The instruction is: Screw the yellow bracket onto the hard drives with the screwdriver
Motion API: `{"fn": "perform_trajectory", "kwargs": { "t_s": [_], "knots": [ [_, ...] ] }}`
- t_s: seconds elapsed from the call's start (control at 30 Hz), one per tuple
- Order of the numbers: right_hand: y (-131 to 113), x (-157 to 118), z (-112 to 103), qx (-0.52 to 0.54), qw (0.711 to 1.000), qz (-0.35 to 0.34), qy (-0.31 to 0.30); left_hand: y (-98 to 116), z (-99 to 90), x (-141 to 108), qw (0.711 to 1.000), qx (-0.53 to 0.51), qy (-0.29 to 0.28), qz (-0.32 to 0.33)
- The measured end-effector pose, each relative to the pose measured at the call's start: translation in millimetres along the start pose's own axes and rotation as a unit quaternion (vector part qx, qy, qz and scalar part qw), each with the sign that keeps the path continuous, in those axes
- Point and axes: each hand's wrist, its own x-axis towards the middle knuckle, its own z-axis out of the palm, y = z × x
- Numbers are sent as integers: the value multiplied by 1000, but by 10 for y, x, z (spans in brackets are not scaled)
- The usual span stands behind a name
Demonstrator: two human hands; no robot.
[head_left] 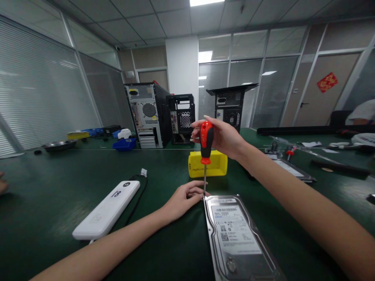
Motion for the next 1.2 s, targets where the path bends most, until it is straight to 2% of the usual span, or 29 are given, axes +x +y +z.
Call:
{"fn": "perform_trajectory", "kwargs": {
  "t_s": [0.13, 0.33, 0.57, 0.77, 0.87, 1.0, 1.2],
  "knots": [
    [12, -2, 60, 72, 997, -8, 10, 4, 3, -1, 1000, -3, -2, -3],
    [14, -40, 151, -6, 1000, -6, 13, 24, 9, -6, 1000, -5, 0, -5],
    [26, -21, 87, -26, 1000, -1, 17, -14, -2, -2, 1000, -6, -7, 12],
    [5, -46, 64, 38, 996, 37, -77, 2, -1, -3, 1000, 0, -6, 7],
    [44, -47, 114, 65, 997, 20, -42, 6, -2, 2, 1000, 2, -5, 5],
    [66, -37, 184, 23, 1000, -1, 3, -25, -8, 11, 1000, 1, -5, 9],
    [-8, -26, 162, -23, 997, 31, 61, -68, -29, 13, 1000, -11, -16, 23]
  ]
}}
